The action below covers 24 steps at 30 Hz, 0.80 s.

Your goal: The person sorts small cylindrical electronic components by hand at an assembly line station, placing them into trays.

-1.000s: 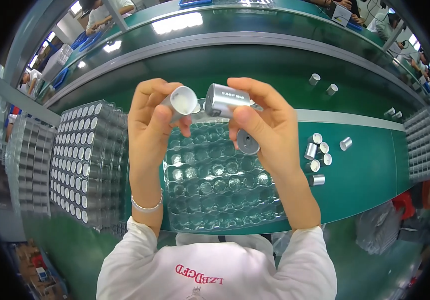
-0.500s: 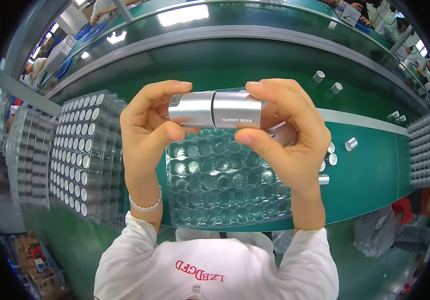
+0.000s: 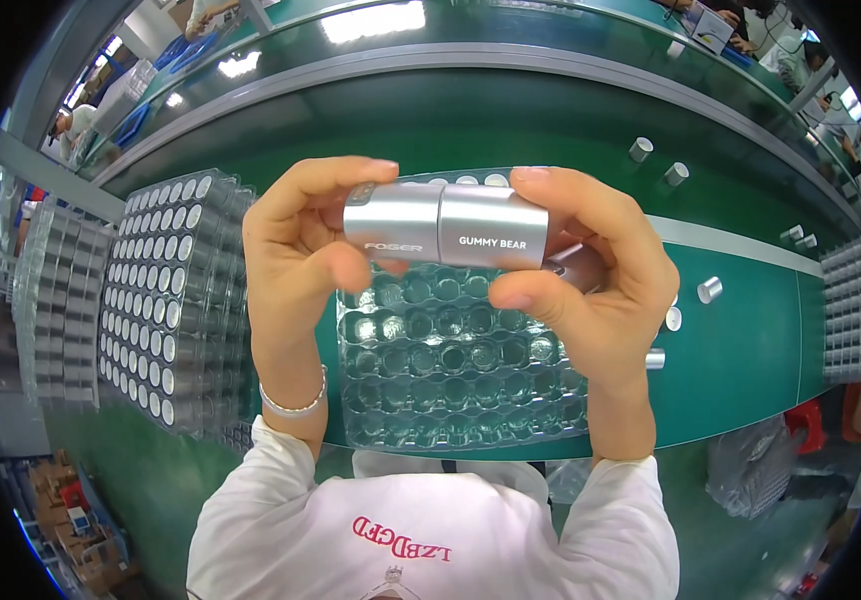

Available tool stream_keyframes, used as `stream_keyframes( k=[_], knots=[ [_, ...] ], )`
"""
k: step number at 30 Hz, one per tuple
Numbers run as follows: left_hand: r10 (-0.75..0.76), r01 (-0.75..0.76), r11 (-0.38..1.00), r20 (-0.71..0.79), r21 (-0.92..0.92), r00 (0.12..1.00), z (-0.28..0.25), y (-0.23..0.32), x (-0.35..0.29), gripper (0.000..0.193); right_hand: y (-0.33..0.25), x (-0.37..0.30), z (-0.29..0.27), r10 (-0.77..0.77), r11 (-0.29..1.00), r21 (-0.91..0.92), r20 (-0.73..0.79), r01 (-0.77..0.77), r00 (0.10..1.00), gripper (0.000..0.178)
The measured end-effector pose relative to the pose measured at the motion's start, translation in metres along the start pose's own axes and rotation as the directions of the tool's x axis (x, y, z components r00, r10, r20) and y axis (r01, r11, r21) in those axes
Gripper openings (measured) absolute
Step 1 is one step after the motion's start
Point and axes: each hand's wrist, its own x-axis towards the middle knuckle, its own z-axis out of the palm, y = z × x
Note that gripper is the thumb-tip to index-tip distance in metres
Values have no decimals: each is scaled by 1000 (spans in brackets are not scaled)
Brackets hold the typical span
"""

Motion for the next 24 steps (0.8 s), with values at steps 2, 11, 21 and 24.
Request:
stream_keyframes(
  k=[2, 11, 21, 24],
  knots=[
    [47, -47, 999, -5, 10, 999, 3, -1, 1, 46, -4, -2, 2, 102, 995, -2, -70, -102, 992, 60],
    [260, -261, 965, 32, 39, 965, 7, 1, 0, 38, -8, 0, 2, 167, 986, -4, -77, -168, 983, 61],
    [349, -361, 923, 108, 135, 931, 1, 5, 1, 49, -2, -3, -4, 122, 992, 40, -23, -121, 992, 64],
    [285, -299, 944, 113, 138, 952, -2, 7, -2, 46, -3, -4, -3, 123, 991, 59, -8, -123, 992, 62]
  ],
)
